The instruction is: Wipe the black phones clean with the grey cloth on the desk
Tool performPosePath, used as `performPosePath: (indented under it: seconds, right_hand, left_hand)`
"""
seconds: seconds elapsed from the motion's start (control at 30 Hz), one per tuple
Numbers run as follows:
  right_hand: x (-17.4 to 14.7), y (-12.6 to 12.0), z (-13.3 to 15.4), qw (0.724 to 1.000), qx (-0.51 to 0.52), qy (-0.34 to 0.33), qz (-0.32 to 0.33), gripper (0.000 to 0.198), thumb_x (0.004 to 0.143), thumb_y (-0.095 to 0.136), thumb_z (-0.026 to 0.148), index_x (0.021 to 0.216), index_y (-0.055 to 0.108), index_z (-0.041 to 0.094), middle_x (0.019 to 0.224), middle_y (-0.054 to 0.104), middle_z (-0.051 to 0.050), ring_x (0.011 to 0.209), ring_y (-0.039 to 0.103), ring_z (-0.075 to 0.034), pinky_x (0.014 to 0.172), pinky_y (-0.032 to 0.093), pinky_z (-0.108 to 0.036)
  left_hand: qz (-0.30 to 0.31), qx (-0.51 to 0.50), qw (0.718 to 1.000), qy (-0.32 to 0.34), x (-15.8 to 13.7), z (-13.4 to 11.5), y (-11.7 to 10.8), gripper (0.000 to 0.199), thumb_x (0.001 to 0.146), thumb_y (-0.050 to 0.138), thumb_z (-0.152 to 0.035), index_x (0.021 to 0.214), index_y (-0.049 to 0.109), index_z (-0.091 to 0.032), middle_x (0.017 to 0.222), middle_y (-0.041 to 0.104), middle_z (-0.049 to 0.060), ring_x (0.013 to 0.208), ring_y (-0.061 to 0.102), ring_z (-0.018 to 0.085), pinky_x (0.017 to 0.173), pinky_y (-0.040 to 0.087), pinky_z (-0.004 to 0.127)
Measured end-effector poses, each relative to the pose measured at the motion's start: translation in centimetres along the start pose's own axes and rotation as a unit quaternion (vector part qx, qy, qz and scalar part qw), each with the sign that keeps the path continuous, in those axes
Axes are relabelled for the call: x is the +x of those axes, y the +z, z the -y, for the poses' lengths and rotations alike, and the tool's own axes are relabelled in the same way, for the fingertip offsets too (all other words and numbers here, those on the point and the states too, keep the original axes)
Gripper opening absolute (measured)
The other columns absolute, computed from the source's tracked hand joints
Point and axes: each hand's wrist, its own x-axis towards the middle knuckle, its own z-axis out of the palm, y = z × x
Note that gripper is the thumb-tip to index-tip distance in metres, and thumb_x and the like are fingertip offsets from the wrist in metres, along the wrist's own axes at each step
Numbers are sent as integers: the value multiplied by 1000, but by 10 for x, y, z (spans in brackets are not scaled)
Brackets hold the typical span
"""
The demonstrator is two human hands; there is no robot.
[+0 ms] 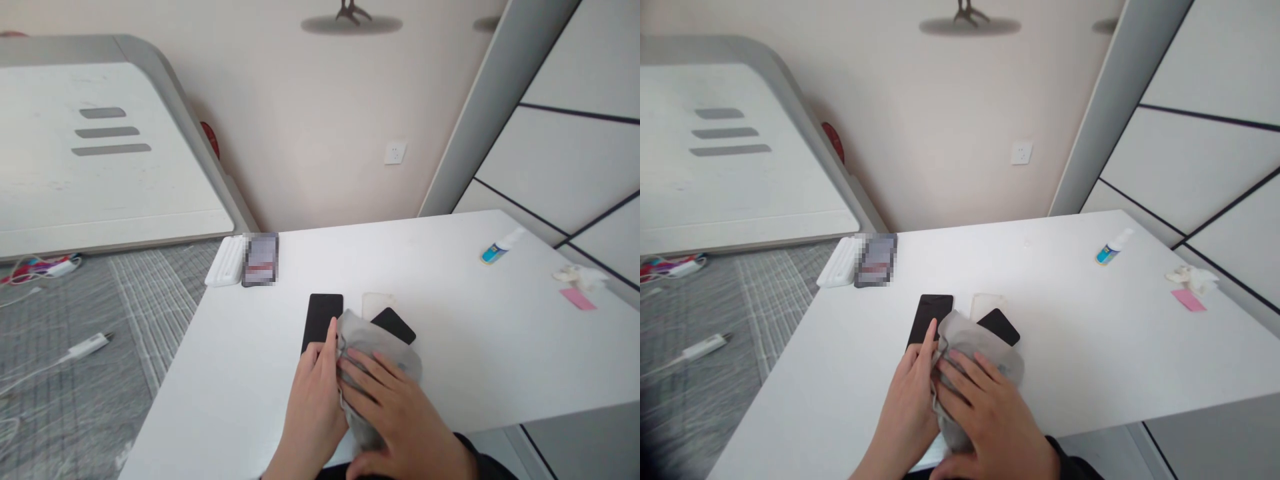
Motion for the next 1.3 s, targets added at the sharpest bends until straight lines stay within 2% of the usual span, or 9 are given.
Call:
performPosePath:
  seconds: [0.17, 0.37, 0.57, 0.77, 0.87, 1.0, 1.17, 1.23, 1.3]
  right_hand:
    - [-7, 6, -16, 982, -71, 169, -49, 100, 91, 47, 82, 164, 30, 16, 168, 35, -14, 151, 38, -38, 118, 39, -55]
    - [4, 23, -11, 976, -169, -11, -139, 47, 106, 52, 44, 148, 57, 23, 152, 60, 1, 140, 51, -21, 113, 43, -34]
    - [-3, 23, -34, 969, -171, 99, -146, 91, 97, 47, 72, 159, 38, 6, 156, 53, -16, 139, 53, -34, 107, 50, -46]
    - [9, 39, -22, 955, -228, -50, -185, 51, 105, 50, 54, 144, 61, 22, 143, 68, 2, 129, 61, -20, 107, 49, -30]
    - [-1, 18, -32, 963, -216, -31, -158, 56, 105, 47, 60, 145, 59, 24, 146, 65, 3, 130, 61, -19, 110, 46, -31]
    - [-5, 16, -36, 952, -237, 74, -181, 78, 100, 41, 71, 142, 61, 8, 145, 65, -14, 129, 61, -32, 112, 42, -44]
    - [6, 49, -16, 945, -231, -76, -219, 39, 107, 46, 46, 132, 70, 28, 135, 72, 4, 121, 65, -20, 113, 41, -33]
    - [1, 46, -22, 948, -221, -94, -208, 42, 106, 47, 54, 134, 68, 31, 136, 72, 7, 119, 66, -18, 109, 44, -31]
    - [-8, 37, -35, 953, -226, -53, -196, 57, 102, 46, 65, 138, 66, 25, 137, 71, 3, 119, 66, -22, 106, 45, -34]
  left_hand:
    - [-7, -43, 999, -2, 1, -2, 0, 122, 76, 80, -22, 164, -3, -29, 136, 60, 9, 122, 55, 30, 107, 48, 49]
    - [0, 0, 1000, -11, -2, 16, 10, 128, 62, 77, -9, 166, 4, -20, 115, 64, 9, 104, 60, 29, 96, 55, 42]
    - [6, 1, 999, 39, 6, 35, 18, 122, 76, 83, -32, 167, 2, -21, 137, 64, 15, 115, 60, 33, 105, 50, 47]
    - [31, -3, 999, -12, 6, 42, 19, 87, 85, 45, -5, 166, 18, -21, 113, 68, 11, 104, 63, 26, 100, 52, 42]
    - [27, -17, 1000, 1, 5, 37, 17, 98, 82, 62, -16, 167, 12, -19, 126, 67, 14, 112, 60, 30, 104, 49, 45]
    - [50, -43, 997, -42, 8, 17, 10, 118, 68, 81, -29, 165, 17, -10, 137, 62, 18, 121, 55, 35, 112, 43, 48]
    - [72, -10, 993, -88, 10, 2, 4, 91, 79, 54, -7, 165, 22, -16, 128, 64, 16, 118, 57, 30, 109, 45, 45]
    - [71, -3, 994, -87, 11, 1, 3, 88, 81, 51, -3, 164, 25, -17, 129, 64, 16, 120, 56, 30, 110, 44, 44]
    - [83, -15, 993, -80, 11, -1, 3, 100, 75, 69, -10, 164, 23, -14, 136, 62, 16, 122, 53, 33, 112, 42, 46]
